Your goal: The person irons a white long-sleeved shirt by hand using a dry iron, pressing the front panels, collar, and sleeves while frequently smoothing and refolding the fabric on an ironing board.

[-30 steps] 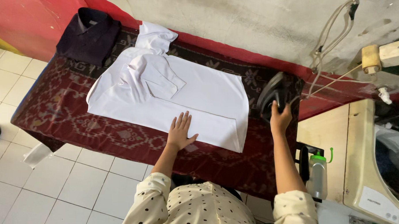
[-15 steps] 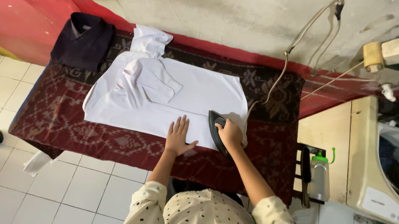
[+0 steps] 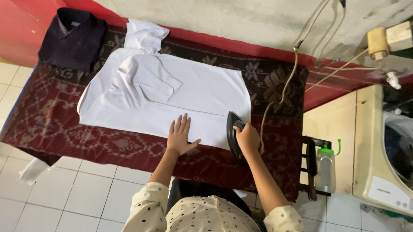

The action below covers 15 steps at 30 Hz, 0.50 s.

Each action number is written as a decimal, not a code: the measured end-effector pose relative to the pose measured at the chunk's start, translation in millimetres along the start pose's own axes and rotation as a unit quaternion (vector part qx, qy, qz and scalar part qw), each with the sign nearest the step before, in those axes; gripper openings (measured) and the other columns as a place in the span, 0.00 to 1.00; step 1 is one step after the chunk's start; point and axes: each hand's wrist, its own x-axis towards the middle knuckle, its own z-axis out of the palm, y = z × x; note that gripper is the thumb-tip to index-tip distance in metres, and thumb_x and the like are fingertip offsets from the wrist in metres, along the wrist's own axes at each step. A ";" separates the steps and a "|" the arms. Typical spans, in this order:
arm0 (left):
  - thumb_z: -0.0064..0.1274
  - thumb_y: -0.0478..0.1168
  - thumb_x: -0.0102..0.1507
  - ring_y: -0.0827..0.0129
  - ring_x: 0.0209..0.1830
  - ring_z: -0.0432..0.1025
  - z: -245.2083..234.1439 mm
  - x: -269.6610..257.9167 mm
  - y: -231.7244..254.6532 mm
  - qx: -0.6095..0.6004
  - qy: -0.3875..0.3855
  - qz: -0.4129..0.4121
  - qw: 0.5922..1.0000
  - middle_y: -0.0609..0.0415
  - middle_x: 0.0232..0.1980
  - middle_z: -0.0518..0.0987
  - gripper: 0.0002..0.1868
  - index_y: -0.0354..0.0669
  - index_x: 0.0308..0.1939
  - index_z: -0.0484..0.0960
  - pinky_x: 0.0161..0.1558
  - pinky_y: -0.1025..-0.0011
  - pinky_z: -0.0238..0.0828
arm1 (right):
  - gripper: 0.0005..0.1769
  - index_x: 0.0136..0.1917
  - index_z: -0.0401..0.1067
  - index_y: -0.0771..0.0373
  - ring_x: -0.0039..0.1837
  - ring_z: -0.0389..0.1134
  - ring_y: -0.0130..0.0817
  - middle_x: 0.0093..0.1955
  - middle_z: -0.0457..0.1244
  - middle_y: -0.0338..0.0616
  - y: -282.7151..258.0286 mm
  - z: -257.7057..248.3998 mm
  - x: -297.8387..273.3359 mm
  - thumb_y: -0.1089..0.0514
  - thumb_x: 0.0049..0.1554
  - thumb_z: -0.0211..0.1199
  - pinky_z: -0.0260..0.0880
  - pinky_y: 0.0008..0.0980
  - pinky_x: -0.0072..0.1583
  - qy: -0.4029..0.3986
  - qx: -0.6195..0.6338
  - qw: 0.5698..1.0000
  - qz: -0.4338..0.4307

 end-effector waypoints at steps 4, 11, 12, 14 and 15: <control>0.40 0.78 0.59 0.56 0.84 0.35 -0.9 2.0 0.3 0.010 0.007 0.002 1.000 0.49 0.85 0.40 0.59 0.42 0.81 0.46 0.78 0.52 0.33 | 0.26 0.48 0.74 0.67 0.49 0.73 0.57 0.45 0.70 0.58 -2.5 -4.1 11.3 0.40 0.56 0.68 0.73 0.51 0.48 0.008 -0.020 1.000 0.017; 0.40 0.78 0.59 0.57 0.84 0.35 2.8 -1.7 -1.3 0.002 0.012 0.009 1.000 0.50 0.85 0.40 0.59 0.42 0.81 0.46 0.78 0.52 0.32 | 0.26 0.47 0.73 0.68 0.48 0.73 0.58 0.45 0.70 0.58 3.1 -0.2 25.8 0.41 0.56 0.68 0.73 0.51 0.47 0.043 -0.006 0.999 0.013; 0.40 0.77 0.58 0.57 0.84 0.35 2.3 0.7 -2.9 0.000 0.021 0.013 1.000 0.50 0.85 0.40 0.59 0.42 0.81 0.46 0.78 0.52 0.32 | 0.26 0.46 0.73 0.68 0.48 0.73 0.58 0.45 0.70 0.58 8.8 -0.3 23.7 0.40 0.56 0.69 0.73 0.51 0.47 0.051 -0.005 0.999 0.007; 0.39 0.78 0.59 0.57 0.84 0.35 2.1 1.3 -2.3 0.006 0.004 0.006 1.000 0.50 0.85 0.40 0.59 0.43 0.80 0.46 0.78 0.53 0.32 | 0.27 0.46 0.73 0.68 0.48 0.73 0.59 0.44 0.70 0.59 24.3 -3.3 19.5 0.40 0.56 0.69 0.73 0.51 0.48 0.067 -0.018 0.998 0.004; 0.39 0.79 0.59 0.57 0.84 0.35 1.6 3.2 -1.9 0.009 -0.004 0.003 1.000 0.50 0.85 0.40 0.59 0.43 0.80 0.46 0.78 0.53 0.32 | 0.27 0.46 0.73 0.68 0.48 0.73 0.60 0.44 0.70 0.60 34.3 -5.9 17.4 0.39 0.56 0.70 0.73 0.52 0.48 0.075 -0.031 0.997 0.008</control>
